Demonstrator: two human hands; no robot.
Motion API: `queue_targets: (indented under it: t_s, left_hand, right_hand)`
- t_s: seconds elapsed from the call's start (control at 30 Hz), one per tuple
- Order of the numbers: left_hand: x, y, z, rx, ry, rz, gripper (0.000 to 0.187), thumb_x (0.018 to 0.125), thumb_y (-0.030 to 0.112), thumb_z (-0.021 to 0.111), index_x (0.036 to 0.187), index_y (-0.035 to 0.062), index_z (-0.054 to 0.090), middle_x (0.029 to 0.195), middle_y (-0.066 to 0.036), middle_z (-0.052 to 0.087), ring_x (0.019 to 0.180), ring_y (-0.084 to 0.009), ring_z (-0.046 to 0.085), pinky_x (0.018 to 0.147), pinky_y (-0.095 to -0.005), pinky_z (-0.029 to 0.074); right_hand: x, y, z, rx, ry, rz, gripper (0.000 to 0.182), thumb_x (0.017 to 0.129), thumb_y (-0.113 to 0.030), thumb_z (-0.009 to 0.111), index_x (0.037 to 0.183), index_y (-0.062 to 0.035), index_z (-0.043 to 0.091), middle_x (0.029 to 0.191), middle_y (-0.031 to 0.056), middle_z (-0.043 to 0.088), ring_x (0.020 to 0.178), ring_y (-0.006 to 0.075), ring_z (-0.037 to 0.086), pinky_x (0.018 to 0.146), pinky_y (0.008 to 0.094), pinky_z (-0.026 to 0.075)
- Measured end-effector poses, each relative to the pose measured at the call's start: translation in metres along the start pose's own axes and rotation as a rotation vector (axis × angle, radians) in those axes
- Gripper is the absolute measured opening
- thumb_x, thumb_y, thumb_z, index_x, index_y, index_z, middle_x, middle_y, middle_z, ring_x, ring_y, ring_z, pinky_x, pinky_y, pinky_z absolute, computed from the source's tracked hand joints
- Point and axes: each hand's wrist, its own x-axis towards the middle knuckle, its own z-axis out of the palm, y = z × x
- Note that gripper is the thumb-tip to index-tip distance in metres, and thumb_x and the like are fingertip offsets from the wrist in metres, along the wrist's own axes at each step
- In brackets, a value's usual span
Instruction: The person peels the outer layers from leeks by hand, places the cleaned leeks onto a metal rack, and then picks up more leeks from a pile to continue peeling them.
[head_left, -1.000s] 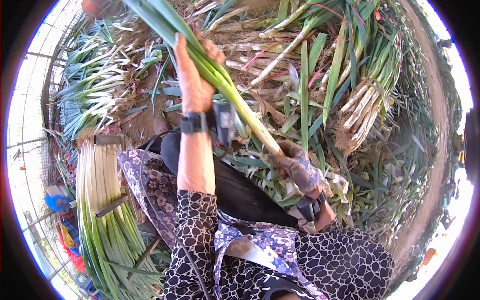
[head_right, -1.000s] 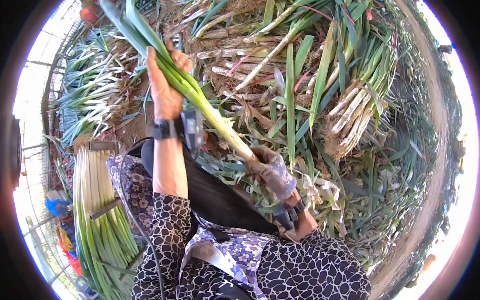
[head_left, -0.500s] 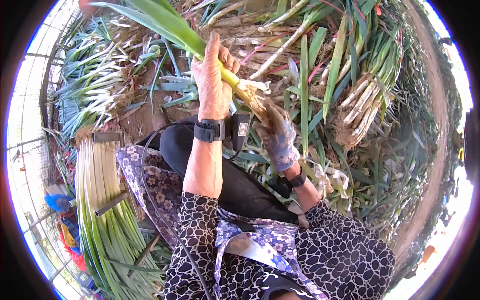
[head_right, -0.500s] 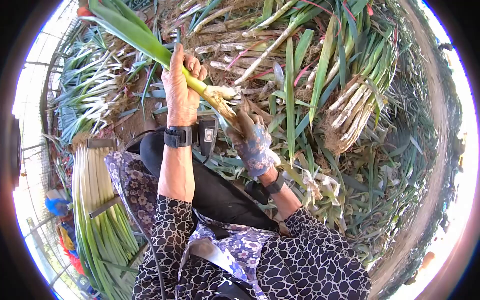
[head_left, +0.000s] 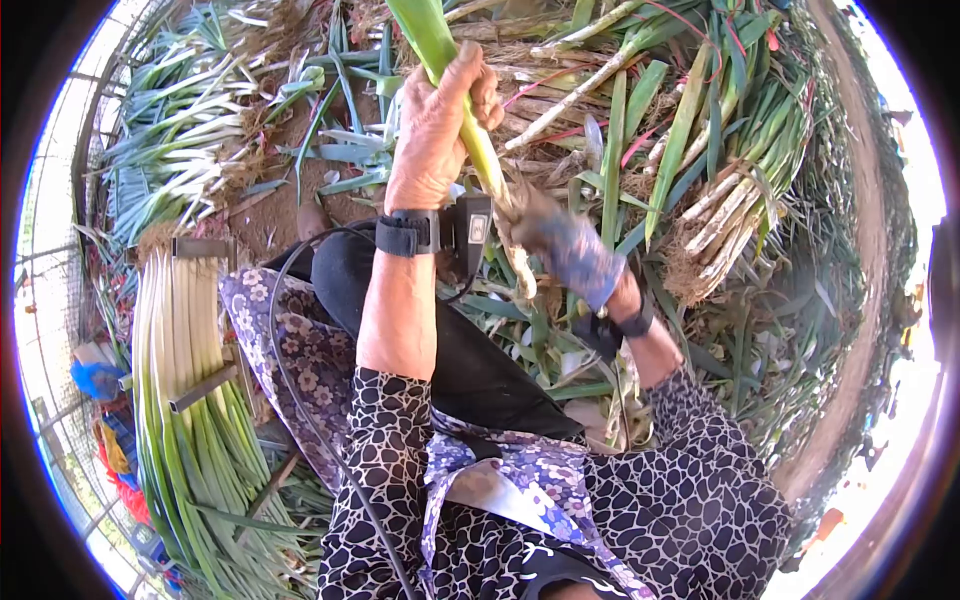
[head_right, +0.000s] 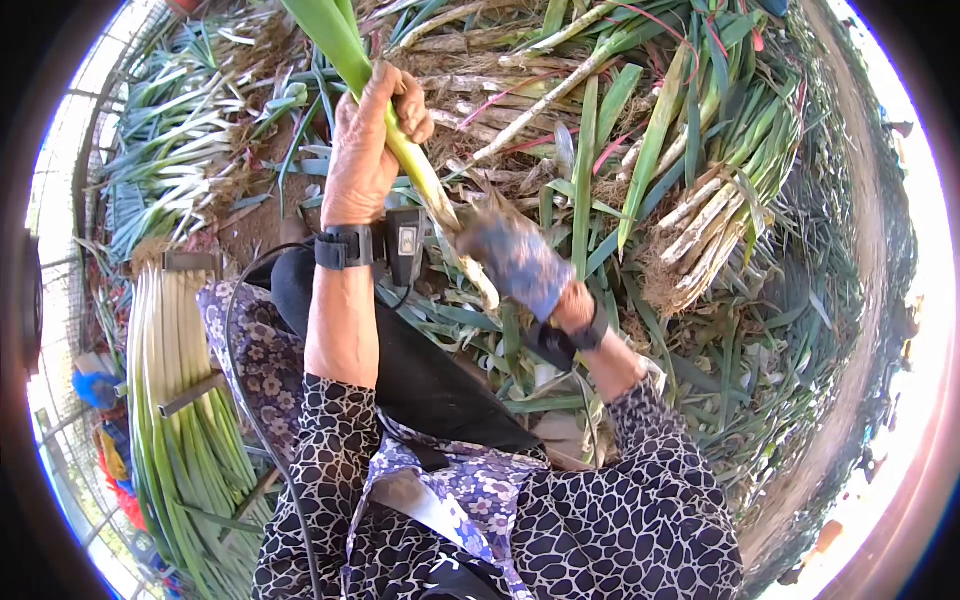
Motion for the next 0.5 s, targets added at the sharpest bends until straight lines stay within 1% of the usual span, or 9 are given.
queue_targets:
  t_s: [0.07,0.13,0.2,0.27,0.3,0.37,0.43,0.47,0.5]
  left_hand:
    - [0.005,0.003,-0.006,0.000,-0.012,0.024,0.034,0.087,0.037,0.064,0.076,0.0079,0.050,0.065,0.001,0.045,0.057,-0.0073,0.042,0.050,-0.0235,0.037]
    - [0.006,0.008,-0.008,-0.013,0.024,0.080,0.034,0.087,0.037,0.064,0.077,0.0085,0.050,0.065,0.001,0.045,0.057,-0.0072,0.042,0.050,-0.0234,0.036]
    - [0.004,0.012,-0.007,-0.003,-0.009,0.136,0.032,0.087,0.037,0.064,0.079,0.0089,0.050,0.066,0.000,0.045,0.058,-0.0075,0.041,0.052,-0.0244,0.036]
    - [0.006,0.012,-0.009,-0.002,0.044,0.133,0.037,0.085,0.042,0.065,0.080,0.0081,0.050,0.067,-0.001,0.045,0.059,-0.0089,0.041,0.053,-0.0256,0.037]
    - [0.005,0.012,-0.008,-0.052,0.061,0.134,0.041,0.084,0.047,0.063,0.082,0.0075,0.050,0.067,-0.002,0.045,0.060,-0.0101,0.042,0.053,-0.0265,0.037]
    - [0.008,0.005,-0.013,-0.131,0.086,0.095,0.055,0.080,0.060,0.057,0.088,0.0060,0.050,0.070,-0.004,0.045,0.063,-0.0137,0.042,0.056,-0.0292,0.038]
    - [0.004,0.004,-0.004,-0.191,0.127,0.050,0.059,0.082,0.065,0.051,0.091,0.0062,0.050,0.070,-0.004,0.045,0.063,-0.0145,0.042,0.057,-0.0295,0.038]
    - [0.006,0.003,-0.001,-0.212,0.139,0.031,0.060,0.082,0.066,0.050,0.091,0.0065,0.051,0.070,-0.004,0.044,0.062,-0.0145,0.042,0.056,-0.0294,0.038]
    - [0.007,-0.001,-0.006,-0.243,0.079,0.009,0.060,0.083,0.067,0.047,0.091,0.0080,0.052,0.069,-0.004,0.044,0.059,-0.0141,0.041,0.053,-0.0284,0.037]
  right_hand:
    - [-0.046,0.000,0.022,-0.090,-0.102,0.067,0.025,0.076,-0.001,0.055,0.098,-0.0114,0.061,0.098,0.0116,0.058,0.095,0.0326,0.059,0.076,0.0425,0.050]
    - [-0.098,0.004,0.049,-0.154,-0.348,0.277,0.025,0.079,-0.006,0.055,0.103,-0.0109,0.061,0.106,0.0148,0.057,0.093,0.0322,0.058,0.073,0.0404,0.050]
    - [-0.166,0.019,0.076,-0.187,-0.180,0.182,0.029,0.082,-0.009,0.053,0.109,-0.0161,0.061,0.107,0.0147,0.058,0.095,0.0318,0.058,0.076,0.0425,0.048]
    - [-0.187,0.006,0.059,-0.150,-0.486,0.505,0.032,0.083,-0.013,0.056,0.114,-0.0174,0.061,0.107,0.0141,0.059,0.098,0.0318,0.057,0.079,0.0429,0.048]
    - [-0.189,0.007,0.050,-0.154,-0.481,0.496,0.032,0.083,-0.013,0.056,0.114,-0.0174,0.061,0.107,0.0141,0.059,0.098,0.0318,0.057,0.079,0.0429,0.048]
    - [-0.186,0.008,0.036,-0.101,-0.545,0.713,0.033,0.084,-0.017,0.058,0.116,-0.0129,0.059,0.106,0.0137,0.060,0.102,0.0324,0.056,0.083,0.0414,0.047]
    - [-0.167,0.013,0.025,-0.155,-0.009,0.656,0.039,0.085,-0.023,0.058,0.121,-0.0088,0.056,0.108,0.0146,0.059,0.102,0.0342,0.055,0.084,0.0407,0.047]
    - [-0.133,0.002,0.007,-0.111,0.157,0.589,0.041,0.085,-0.027,0.058,0.122,-0.0083,0.055,0.108,0.0143,0.059,0.099,0.0339,0.056,0.083,0.0403,0.047]
    - [-0.094,-0.008,-0.008,-0.067,0.321,0.512,0.044,0.085,-0.030,0.059,0.122,-0.0078,0.054,0.107,0.0141,0.059,0.096,0.0335,0.057,0.081,0.0399,0.046]
